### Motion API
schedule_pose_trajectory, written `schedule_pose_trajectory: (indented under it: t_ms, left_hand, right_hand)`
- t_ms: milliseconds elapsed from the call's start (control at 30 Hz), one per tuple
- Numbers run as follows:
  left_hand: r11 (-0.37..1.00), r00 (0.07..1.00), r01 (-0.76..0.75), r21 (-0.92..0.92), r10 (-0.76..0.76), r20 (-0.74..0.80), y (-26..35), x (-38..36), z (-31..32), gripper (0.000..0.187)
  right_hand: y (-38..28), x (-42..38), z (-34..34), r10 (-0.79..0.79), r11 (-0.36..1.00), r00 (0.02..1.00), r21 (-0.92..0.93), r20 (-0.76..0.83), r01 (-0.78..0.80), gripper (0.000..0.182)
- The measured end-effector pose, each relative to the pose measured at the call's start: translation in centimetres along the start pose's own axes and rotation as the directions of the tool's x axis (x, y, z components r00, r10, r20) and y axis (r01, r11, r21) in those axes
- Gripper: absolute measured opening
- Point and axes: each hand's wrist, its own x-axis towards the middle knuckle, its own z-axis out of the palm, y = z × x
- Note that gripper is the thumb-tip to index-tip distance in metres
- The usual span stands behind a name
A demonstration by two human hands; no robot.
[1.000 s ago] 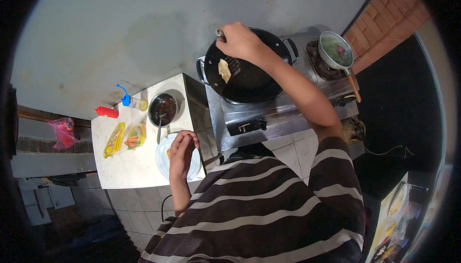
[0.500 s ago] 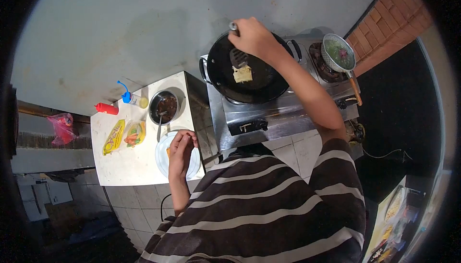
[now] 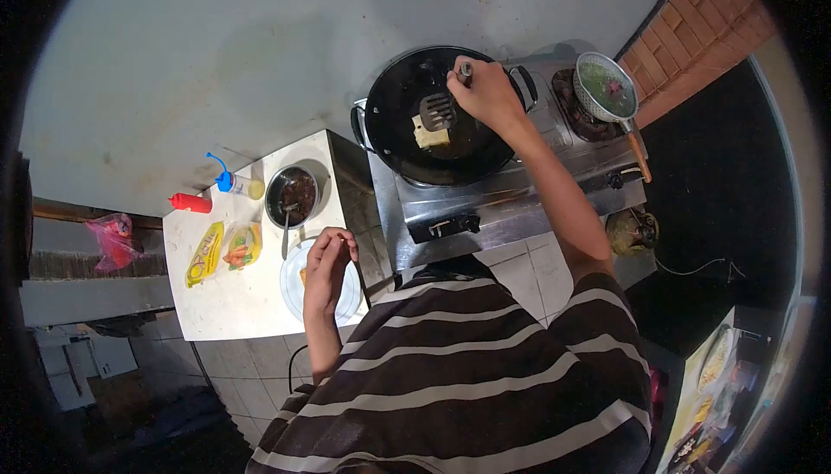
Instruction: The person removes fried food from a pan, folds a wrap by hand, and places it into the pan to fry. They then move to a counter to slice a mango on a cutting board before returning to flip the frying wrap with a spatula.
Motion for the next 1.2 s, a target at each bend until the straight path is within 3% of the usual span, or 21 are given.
schedule_pose_trajectory:
  t_ms: [1000, 1200]
  left_hand:
    - [1.0, 1.0, 0.009, -0.001, -0.009, 0.02, 0.3, 0.5, 0.4, 0.018]
    - [1.0, 1.0, 0.014, -0.003, -0.014, 0.008, 0.4, 0.3, 0.3, 0.018]
  right_hand:
    - [-0.1, 1.0, 1.4, 0.031, 0.999, 0.999, 0.006, 0.013, -0.031, 0.026]
    - [-1.0, 1.2, 1.5, -0.021, 1.0, 0.999, 0.022, 0.035, 0.02, 0.025]
